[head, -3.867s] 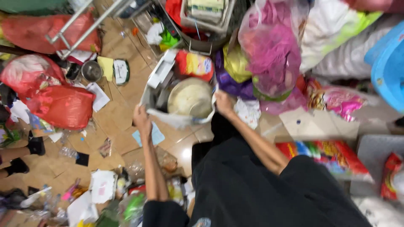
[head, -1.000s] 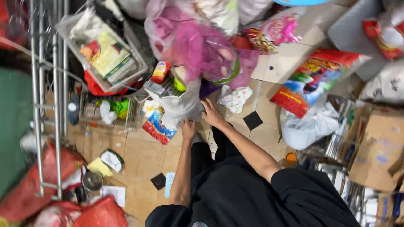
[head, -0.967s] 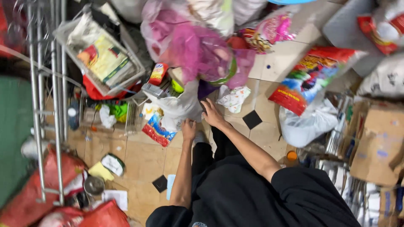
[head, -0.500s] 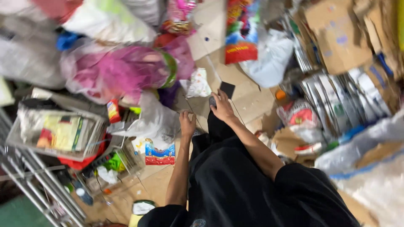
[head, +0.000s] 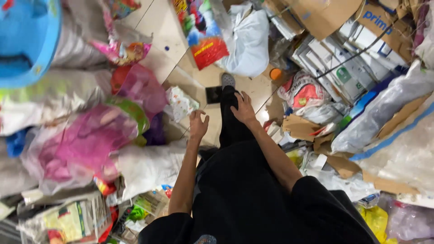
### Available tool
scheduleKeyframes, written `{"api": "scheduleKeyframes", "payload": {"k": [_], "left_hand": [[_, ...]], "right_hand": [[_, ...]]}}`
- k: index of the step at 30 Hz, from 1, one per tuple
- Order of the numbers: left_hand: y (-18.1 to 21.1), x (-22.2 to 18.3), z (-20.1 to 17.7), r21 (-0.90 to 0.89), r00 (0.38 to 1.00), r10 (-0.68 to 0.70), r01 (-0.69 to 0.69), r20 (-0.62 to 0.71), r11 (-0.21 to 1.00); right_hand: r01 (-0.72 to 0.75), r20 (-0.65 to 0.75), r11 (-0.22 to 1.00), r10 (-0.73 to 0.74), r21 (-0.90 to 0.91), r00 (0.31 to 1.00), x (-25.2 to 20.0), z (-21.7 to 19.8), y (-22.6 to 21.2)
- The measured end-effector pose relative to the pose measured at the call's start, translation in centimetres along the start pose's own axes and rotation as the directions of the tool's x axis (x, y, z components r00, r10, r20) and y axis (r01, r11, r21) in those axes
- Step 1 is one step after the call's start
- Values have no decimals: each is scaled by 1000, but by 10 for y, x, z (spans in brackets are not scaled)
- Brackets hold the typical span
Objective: The person sorts through various plastic bags and sacks in a cluttered room, picking out items like plastic bottles, containers, and a metal pot. They place these items into a clear plastic bag on a weighing scale and use a metal grabber tool to move and arrange the bags.
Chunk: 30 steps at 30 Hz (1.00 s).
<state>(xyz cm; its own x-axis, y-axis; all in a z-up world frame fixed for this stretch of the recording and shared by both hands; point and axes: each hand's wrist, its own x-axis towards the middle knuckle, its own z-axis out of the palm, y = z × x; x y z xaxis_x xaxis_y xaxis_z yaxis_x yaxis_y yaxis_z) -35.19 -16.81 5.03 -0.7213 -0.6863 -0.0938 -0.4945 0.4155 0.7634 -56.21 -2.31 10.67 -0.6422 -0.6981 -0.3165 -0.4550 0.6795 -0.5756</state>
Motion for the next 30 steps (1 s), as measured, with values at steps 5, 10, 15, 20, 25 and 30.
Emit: {"api": "scheduleKeyframes", "payload": {"k": [5,10,15,20,25,30], "left_hand": [[41,83,40,-36,974,-180,186,137,982],[37,145,85,6,933,-285,291,221,957],[-90,172,193,-73,964,-249,257,95,964],[-220,241,299,-590,605,-730,729,317,348],[-256,314,345,-730,162,-859,617,485,-296],[-300,333,390,-644,305,-572,265,762,-717]], "right_hand": [[-74,99,997,75,-10,992,74,-27,43],[-70,172,998,68,5,983,149,-12,80],[-137,279,988,151,-67,948,234,65,139],[-124,213,974,163,-189,963,358,121,164],[-112,174,940,175,-321,969,409,185,215],[-81,122,967,113,-240,986,432,198,237]]}}
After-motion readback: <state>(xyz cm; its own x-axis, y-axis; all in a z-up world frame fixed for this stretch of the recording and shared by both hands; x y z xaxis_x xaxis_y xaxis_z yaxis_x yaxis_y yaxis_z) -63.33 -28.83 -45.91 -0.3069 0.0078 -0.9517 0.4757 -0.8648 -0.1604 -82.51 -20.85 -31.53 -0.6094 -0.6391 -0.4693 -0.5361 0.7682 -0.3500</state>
